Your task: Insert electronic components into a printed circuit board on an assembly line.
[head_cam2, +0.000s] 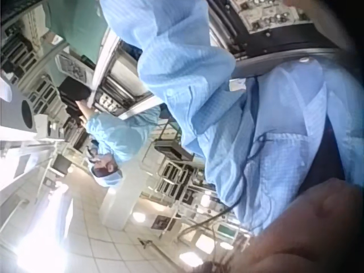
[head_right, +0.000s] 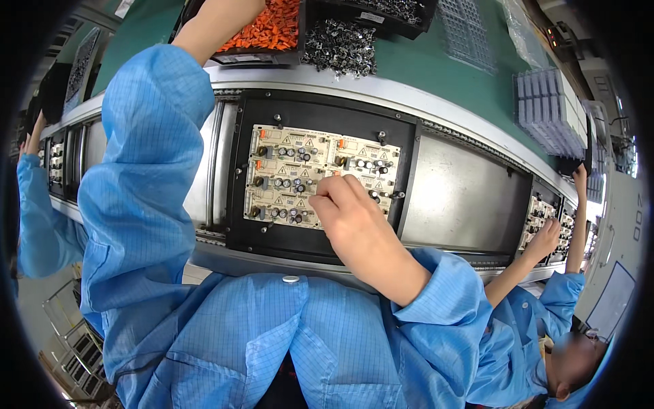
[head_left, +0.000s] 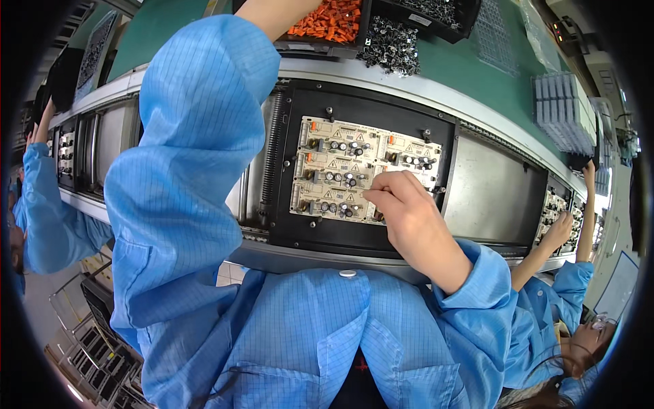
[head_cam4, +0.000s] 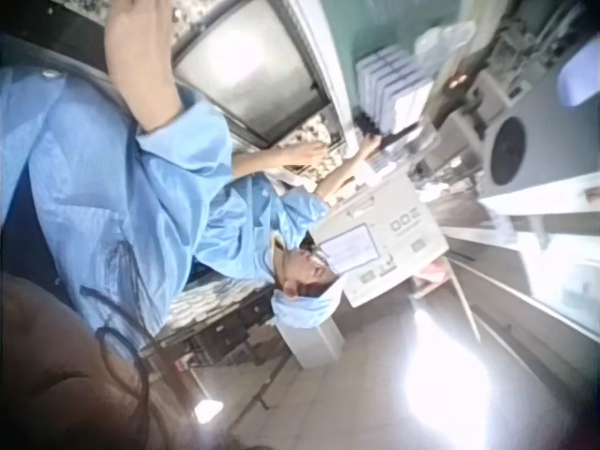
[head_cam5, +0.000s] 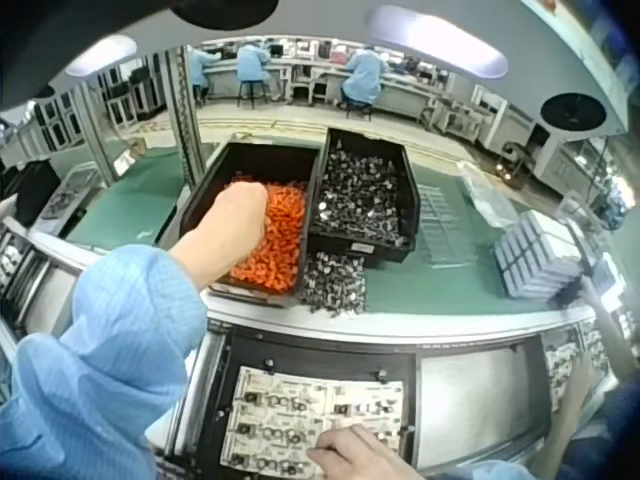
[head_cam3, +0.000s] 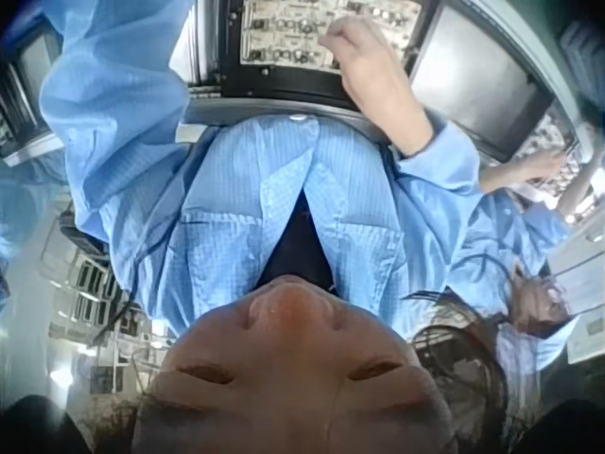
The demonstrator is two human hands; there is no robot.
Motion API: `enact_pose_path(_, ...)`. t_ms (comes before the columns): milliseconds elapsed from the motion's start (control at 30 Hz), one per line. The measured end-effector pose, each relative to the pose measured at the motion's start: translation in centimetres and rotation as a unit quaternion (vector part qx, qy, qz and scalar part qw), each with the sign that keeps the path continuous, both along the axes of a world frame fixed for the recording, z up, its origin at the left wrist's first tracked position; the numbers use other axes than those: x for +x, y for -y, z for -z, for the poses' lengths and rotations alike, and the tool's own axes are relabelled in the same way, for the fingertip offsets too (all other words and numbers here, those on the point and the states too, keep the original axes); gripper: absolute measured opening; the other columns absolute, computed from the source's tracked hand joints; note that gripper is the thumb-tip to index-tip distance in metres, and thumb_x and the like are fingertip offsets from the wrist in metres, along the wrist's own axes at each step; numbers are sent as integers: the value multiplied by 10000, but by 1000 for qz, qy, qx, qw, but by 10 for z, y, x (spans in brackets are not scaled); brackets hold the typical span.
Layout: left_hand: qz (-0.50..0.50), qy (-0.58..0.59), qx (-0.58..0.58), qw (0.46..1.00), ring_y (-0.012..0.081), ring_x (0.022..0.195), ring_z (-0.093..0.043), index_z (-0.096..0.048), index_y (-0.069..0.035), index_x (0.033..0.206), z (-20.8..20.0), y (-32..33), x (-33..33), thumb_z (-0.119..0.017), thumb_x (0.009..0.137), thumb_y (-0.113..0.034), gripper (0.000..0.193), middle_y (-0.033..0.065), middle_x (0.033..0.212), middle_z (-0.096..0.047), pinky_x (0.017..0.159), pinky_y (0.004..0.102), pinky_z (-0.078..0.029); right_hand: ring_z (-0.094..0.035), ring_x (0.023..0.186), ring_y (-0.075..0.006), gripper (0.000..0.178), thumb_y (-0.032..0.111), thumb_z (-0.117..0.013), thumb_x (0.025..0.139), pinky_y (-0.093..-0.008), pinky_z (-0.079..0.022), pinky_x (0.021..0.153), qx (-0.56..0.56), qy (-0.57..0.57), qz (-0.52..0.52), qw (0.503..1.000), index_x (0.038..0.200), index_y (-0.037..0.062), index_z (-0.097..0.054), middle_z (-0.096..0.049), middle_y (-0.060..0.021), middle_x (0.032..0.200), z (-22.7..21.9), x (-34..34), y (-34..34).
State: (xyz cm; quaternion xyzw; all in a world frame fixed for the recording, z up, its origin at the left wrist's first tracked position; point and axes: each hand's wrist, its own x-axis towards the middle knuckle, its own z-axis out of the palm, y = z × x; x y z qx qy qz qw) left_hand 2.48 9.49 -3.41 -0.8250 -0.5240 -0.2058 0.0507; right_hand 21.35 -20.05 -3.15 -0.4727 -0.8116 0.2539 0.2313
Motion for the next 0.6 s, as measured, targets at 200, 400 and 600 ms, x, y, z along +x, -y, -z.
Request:
enact_pose_path(200, -1, -6, -8, 1000, 435, 843, -670, -662, 42, 794, 12, -11, -4, -644, 812, -56, 102, 276, 799, -665, 762, 485, -548, -614, 888, -300, 292, -73, -672, 796, -381, -527, 762, 6, 43, 27, 999, 1070, 21, -630, -650, -125, 936, 9, -11, 6)
enact_pose_path(400, -21, 68, 16, 997, 446, 869, -656, -652, 54, 771, 4, 5, -2, -639, 806, -64, 124, 289, 817, -658, 764, 487, -537, -616, 868, -292, 274, -53, -698, 792, -379, -525, 748, 21, 52, 51, 997, 1041, 33, -624, -659, -113, 905, 19, -10, 14)
enact_pose_path(600, 13, 96, 19, 995, 431, 880, -653, -673, 47, 794, 2, 1, -11, -635, 797, -67, 120, 276, 844, -661, 786, 489, -521, -617, 838, -284, 263, -36, -720, 783, -369, -519, 727, 32, 41, 77, 996, 1015, 41, -621, -660, -102, 884, 25, -11, 19)
